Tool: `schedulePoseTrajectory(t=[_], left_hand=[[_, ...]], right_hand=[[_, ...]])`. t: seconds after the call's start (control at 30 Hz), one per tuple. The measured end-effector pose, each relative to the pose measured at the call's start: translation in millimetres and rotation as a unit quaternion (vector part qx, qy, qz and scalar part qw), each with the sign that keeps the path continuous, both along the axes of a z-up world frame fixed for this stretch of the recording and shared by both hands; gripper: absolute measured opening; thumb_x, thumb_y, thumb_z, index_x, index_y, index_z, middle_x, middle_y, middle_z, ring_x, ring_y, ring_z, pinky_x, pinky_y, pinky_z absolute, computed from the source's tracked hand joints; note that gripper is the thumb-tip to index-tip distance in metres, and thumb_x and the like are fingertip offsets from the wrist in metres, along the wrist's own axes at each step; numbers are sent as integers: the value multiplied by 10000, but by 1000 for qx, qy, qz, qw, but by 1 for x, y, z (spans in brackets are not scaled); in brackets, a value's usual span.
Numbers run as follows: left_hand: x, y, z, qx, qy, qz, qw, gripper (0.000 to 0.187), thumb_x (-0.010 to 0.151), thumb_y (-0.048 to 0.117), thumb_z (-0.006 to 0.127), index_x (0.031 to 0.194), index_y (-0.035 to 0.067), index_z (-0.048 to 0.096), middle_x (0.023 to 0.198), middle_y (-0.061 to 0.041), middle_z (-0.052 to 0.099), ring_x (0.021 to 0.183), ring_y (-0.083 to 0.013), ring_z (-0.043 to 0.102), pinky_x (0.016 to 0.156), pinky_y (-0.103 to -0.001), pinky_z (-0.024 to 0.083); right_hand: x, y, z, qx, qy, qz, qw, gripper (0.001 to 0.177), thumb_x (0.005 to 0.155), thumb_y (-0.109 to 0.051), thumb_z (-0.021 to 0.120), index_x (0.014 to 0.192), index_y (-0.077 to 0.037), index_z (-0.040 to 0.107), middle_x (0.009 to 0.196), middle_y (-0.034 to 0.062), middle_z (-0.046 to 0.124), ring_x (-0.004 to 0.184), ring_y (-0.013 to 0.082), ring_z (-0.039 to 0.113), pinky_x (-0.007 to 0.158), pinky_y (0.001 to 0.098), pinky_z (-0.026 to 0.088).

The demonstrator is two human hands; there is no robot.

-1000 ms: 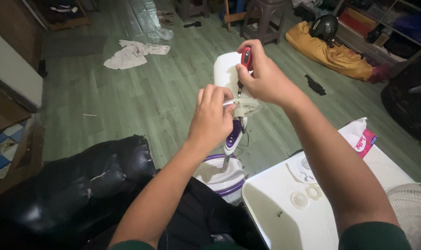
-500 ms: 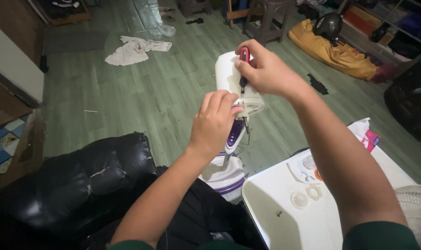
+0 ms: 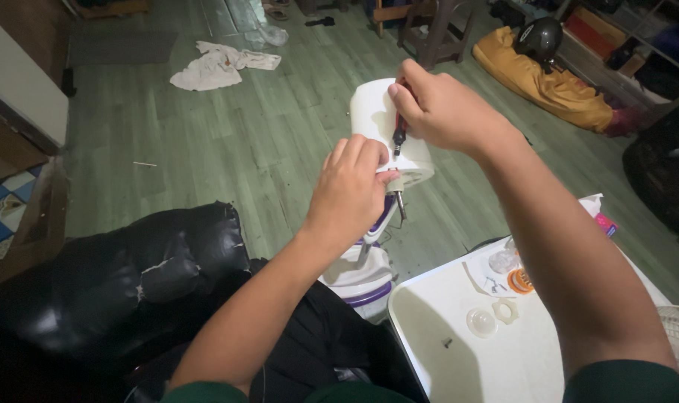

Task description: The person uses a screwdriver to remove screws from the rear housing of a white electric fan. They detach the housing and place it on the table, then continue to unscrew additional fasteners from the fan's motor assembly.

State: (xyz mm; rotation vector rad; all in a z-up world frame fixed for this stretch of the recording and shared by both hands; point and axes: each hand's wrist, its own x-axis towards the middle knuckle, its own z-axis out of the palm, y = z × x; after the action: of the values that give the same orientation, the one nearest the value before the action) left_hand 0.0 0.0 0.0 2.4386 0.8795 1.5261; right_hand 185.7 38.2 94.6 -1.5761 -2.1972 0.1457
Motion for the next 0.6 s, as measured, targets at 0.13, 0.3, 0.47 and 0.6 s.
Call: schedulePoseTrajectory(t=[0.13,0.3,0.47,0.6], left_hand=[[0,-2,-2,1,-3,8,1000,211,877,133,742,994,58,584,1007,-86,584,973,-320,572,859,-454,463],[4,-4,-3,-24,-13,-7,1000,188,881,112,740,982,64,587,1010,-84,597,981,-324,576,858,-459,459],[9,-1,-4,-9,-38,-7,999,224,862,100,735,1024,47,589,1035,-108,590,1007,-341,569,882,-465,465],[6,0,-4,-11,-24,-11,1000,215,852,67,721,1021,42,590,1039,-106,600,1003,-340,574,877,-466,469]], right_hand=[[-4,-5,3,-17,6,-5,1000,291,1059,-325,447,1126,-51,520,779,155,723,712,338,701,675,466,515],[-12,-11,6,0,56,49,997,272,1054,-292,465,1122,-30,487,798,175,717,725,351,706,672,469,531],[-28,-10,4,62,-31,36,997,240,1051,-246,503,1161,-33,497,845,232,699,798,469,651,687,535,486],[-28,-8,6,41,14,36,998,249,1048,-243,498,1153,-18,487,852,233,696,787,470,654,686,522,497]])
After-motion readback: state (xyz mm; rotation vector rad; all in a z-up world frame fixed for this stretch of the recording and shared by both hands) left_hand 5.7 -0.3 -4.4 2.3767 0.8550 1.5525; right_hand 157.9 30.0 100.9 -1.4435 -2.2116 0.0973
